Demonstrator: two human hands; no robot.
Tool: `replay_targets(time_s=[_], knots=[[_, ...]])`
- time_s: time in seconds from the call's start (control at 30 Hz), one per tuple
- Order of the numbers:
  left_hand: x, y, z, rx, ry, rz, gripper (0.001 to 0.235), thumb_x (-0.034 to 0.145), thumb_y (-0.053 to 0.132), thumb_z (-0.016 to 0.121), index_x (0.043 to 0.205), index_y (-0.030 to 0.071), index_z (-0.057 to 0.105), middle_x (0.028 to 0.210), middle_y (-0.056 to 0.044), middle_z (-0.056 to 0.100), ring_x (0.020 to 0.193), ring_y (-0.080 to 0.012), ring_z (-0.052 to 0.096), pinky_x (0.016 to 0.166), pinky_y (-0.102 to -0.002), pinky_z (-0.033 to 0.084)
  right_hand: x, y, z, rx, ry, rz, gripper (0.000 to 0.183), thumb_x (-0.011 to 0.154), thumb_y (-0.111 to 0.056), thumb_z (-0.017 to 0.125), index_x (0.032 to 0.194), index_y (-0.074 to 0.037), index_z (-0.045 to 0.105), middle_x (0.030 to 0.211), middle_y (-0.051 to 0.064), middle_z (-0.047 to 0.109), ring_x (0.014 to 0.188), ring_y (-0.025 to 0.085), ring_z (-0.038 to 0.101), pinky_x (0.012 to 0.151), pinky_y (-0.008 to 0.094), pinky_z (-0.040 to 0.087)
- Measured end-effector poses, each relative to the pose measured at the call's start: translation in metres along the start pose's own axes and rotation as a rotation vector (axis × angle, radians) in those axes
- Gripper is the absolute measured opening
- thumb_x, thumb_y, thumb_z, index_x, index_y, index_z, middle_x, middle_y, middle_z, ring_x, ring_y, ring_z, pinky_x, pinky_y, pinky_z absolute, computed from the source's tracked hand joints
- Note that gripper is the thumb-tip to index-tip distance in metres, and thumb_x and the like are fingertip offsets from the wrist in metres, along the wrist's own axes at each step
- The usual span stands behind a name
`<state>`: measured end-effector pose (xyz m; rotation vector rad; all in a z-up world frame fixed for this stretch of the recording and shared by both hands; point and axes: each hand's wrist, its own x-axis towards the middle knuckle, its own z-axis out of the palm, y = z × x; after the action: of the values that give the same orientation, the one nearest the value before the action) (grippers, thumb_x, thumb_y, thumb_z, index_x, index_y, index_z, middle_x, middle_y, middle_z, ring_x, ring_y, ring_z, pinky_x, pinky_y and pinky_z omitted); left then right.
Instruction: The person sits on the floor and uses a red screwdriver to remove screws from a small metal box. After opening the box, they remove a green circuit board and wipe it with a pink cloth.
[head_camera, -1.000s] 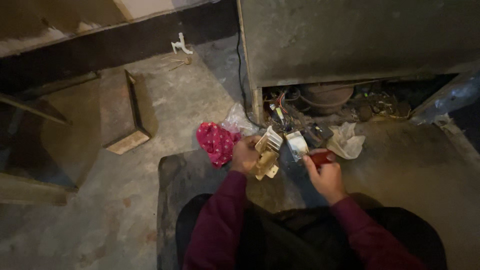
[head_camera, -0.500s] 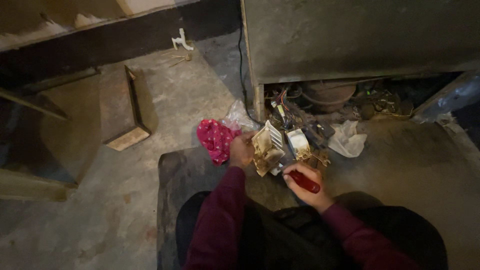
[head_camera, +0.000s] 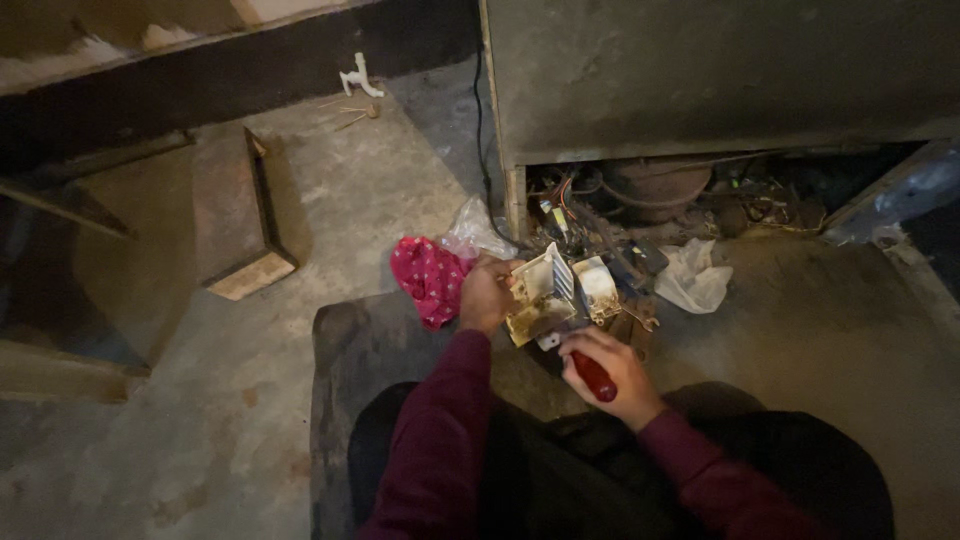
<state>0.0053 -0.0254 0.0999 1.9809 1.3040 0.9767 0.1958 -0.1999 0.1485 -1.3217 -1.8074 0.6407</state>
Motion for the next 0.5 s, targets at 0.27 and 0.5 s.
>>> replay_targets(time_s=[0.27,0.5], knots=[[0.000,-0.003,0.007,-0.037,-0.004,-0.008,0.048,0.068,-0.005,0.073,0.110,0.016,0.079,0.098,-0.013,0.068,0.091,-0.0303,0.069,0.082,-0.040,0.056,-0.004,0.004,0.008,0.013,0.101,-0.117,0.021,0.083,-0.016,0.074,0.101,-0.005,0.071,0.110,0.014,0.073,0.090,0.026,0.076,0.078,0.034,0.062],[0.006,0.003,0.010,0.186,0.005,-0.080,0.028,0.081,0.002,0.072,0.108,0.010,0.075,0.105,-0.015,0.068,0.099,-0.0359,0.067,0.087,-0.045,0.054,-0.002,0.005,-0.005,-0.051,0.146,-0.086,0.021,0.083,-0.013,0.073,0.102,-0.004,0.071,0.116,0.014,0.072,0.098,0.027,0.075,0.083,0.036,0.060]])
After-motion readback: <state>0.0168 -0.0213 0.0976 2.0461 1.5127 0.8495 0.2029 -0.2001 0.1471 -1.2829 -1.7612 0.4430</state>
